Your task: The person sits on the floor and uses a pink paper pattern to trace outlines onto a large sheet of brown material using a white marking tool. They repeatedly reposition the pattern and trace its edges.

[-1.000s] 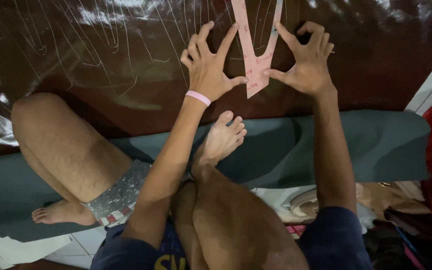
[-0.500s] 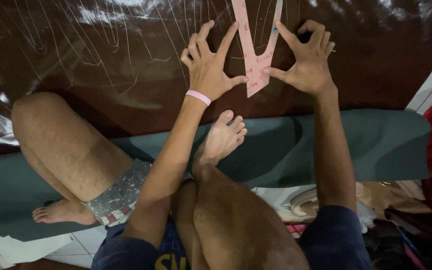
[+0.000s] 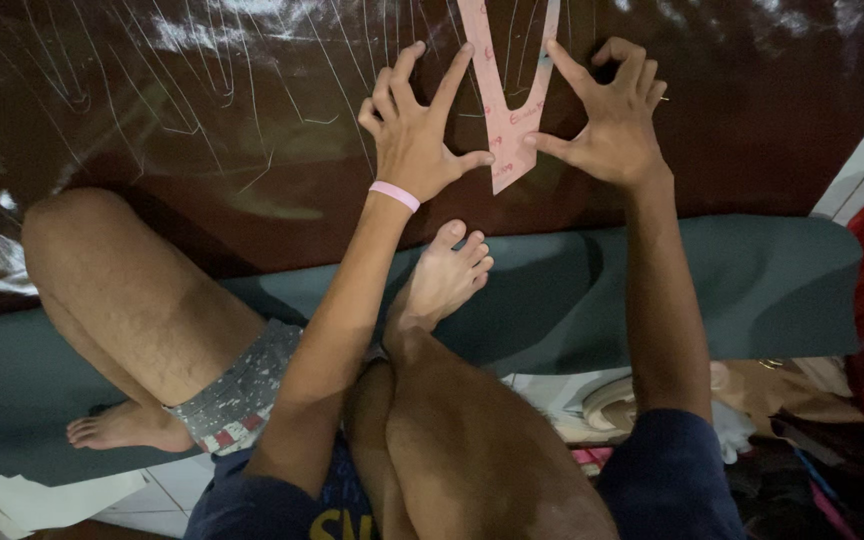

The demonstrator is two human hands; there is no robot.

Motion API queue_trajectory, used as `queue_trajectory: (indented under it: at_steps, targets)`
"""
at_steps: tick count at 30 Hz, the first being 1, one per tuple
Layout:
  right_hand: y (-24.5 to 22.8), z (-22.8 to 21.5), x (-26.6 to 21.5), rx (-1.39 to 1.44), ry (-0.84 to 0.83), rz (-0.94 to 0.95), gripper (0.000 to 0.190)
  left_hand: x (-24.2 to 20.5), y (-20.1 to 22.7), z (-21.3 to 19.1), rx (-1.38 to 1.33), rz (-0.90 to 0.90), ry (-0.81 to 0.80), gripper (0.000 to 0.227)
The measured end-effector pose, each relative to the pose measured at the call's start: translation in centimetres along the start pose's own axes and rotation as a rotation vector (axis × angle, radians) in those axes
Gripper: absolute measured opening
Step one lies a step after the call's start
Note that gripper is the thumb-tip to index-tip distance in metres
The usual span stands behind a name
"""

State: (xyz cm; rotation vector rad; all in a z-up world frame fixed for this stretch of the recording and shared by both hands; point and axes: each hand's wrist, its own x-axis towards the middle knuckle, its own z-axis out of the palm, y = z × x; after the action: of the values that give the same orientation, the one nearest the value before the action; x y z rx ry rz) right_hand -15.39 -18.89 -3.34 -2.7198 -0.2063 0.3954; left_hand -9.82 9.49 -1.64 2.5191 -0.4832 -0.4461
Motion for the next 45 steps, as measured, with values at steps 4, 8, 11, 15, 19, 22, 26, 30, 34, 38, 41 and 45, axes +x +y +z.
queue_trajectory:
  at_steps: [4,8,11,15,19,22,26,30,34,38,41,45]
  targets:
    - [-0.1,-0.1,-0.2,0.006,-0.015,0.023,0.107,-0.2,-0.1,0.1,0.005,-0.017,-0.018,0.127]
    - [-0.2,-0.2,0.0,-0.003,-0.017,0.022,0.107,-0.1,0.0,0.0,0.008,-0.013,-0.008,0.128]
    - [-0.2,-0.2,0.0,0.002,-0.014,0.021,0.109,0.0,0.3,-0.2,0.002,-0.014,-0.007,0.128]
    - [-0.4,-0.3,-0.1,0.011,0.008,0.009,0.106,0.1,0.6,-0.7,-0.001,-0.05,-0.062,0.131]
    - [-0.6,-0.4,0.0,-0.003,0.011,0.019,0.104,0.1,1.6,-0.1,0.09,-0.077,-0.107,0.126]
    - [-0.5,-0.5,-0.2,0.018,0.024,0.024,0.109,-0.1,3.6,2.1,0.229,0.011,-0.082,0.094]
    - [-0.7,-0.6,0.0,0.032,0.029,0.041,0.111,-0.8,7.4,5.4,0.55,0.172,0.032,0.048]
    - [-0.9,-1.9,1.0,0.255,0.193,-0.06,0.099,-0.6,11.0,6.8,0.743,0.056,-0.017,0.043]
    - [-2.6,-4.7,3.1,0.451,0.499,0.025,0.025,0.4,13.5,7.6,1.203,0.106,-0.385,0.052]
    - [-6.2,-7.6,3.6,0.332,-0.154,-0.395,0.02,-0.1,14.6,10.5,1.333,0.11,-0.553,0.049]
    - [-9.2,-7.9,4.0,0.246,-0.537,-0.378,0.016,-1.2,14.5,13.5,1.205,0.092,-0.556,0.047]
    - [-10.5,-8.3,4.7,0.17,-0.503,-0.484,0.021,-1.9,15.0,16.1,1.101,0.078,-0.521,0.045]
